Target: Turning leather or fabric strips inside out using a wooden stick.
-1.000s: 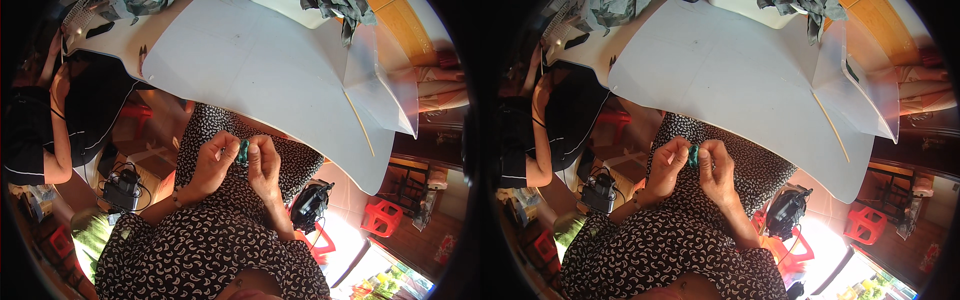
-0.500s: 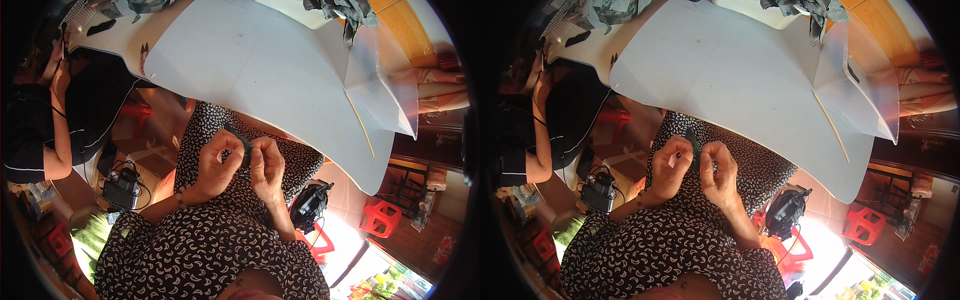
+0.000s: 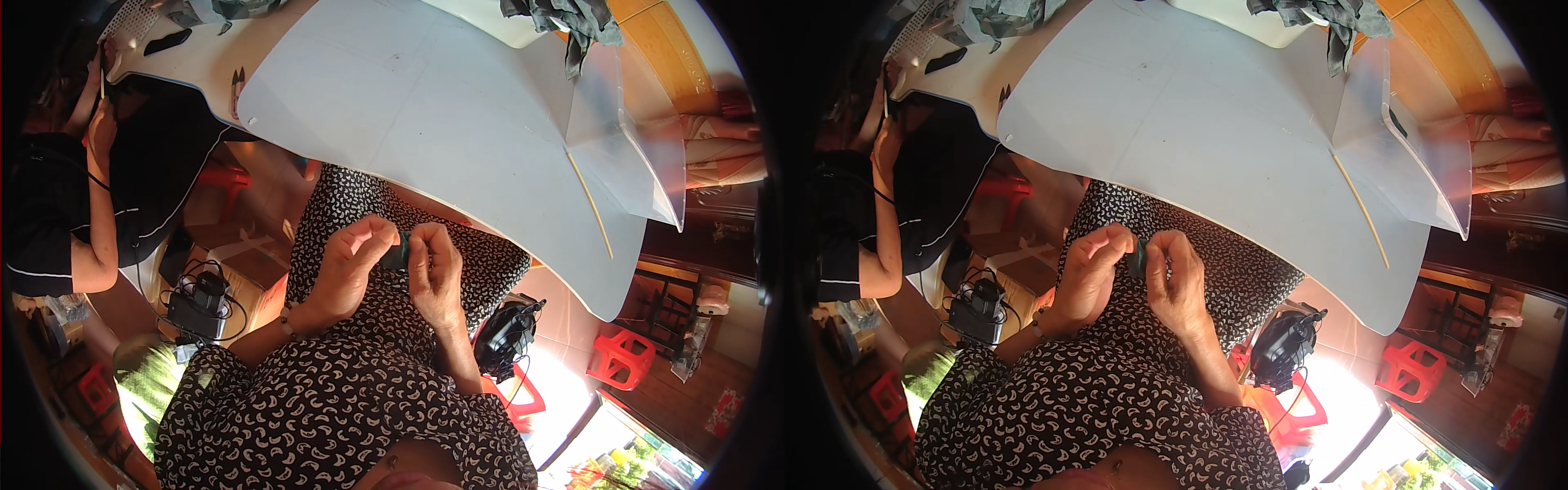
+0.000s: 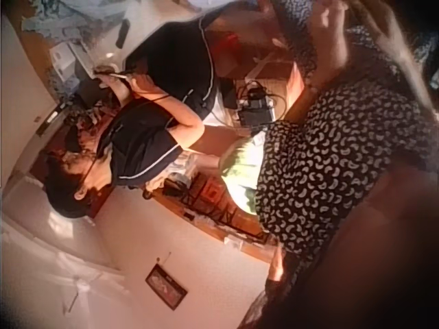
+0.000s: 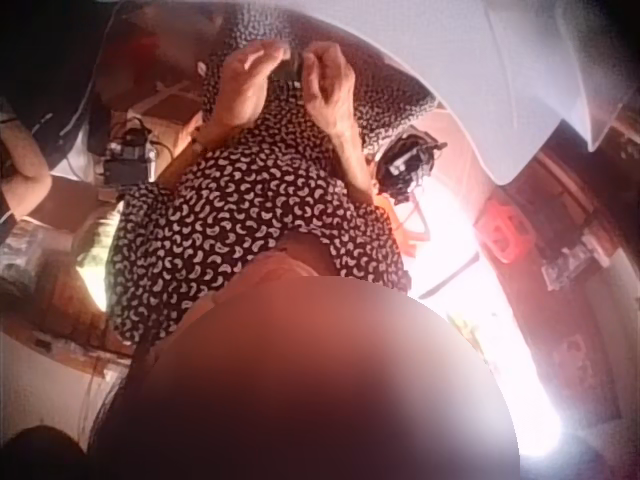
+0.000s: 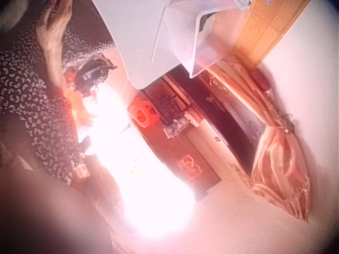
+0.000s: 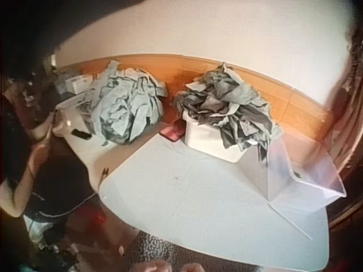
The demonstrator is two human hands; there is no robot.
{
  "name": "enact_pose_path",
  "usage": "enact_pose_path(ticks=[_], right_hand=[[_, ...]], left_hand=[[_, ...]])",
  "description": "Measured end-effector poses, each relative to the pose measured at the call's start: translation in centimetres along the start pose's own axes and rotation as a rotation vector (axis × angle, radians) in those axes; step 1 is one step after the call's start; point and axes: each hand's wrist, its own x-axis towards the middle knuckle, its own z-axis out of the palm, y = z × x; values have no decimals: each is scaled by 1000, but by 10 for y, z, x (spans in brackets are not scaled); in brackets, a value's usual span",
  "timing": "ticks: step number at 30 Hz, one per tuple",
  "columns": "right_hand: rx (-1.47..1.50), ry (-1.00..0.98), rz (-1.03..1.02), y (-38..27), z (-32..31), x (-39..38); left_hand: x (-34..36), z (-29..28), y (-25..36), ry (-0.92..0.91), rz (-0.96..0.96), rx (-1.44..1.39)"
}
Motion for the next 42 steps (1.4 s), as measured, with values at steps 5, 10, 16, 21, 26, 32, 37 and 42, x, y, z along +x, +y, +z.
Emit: enact_pose_path(ticks=[5, 10, 16, 21, 26, 32, 37, 42], right_hand=[[167, 50, 72, -6, 8, -5], [-108, 95, -201, -10, 8, 6], [58, 66, -55, -7, 8, 3], [345, 14, 113, -14, 11, 0], [341, -36, 137, -9, 8, 1], [561, 25, 160, -13, 1, 2], [307, -72, 151, -9, -3, -2], [416, 1, 221, -9, -1, -1]], left_hand=[[-2, -10, -10, 25, 261, 312], [6, -13, 1, -11, 415, 661], [3, -12, -3, -9, 263, 458], [2, -13, -9, -112, 110, 195], [4, -13, -13, -100, 230, 265], [8, -10, -12, -15, 278, 299], [8, -10, -14, 22, 364, 407], [6, -7, -8, 48, 317, 420]])
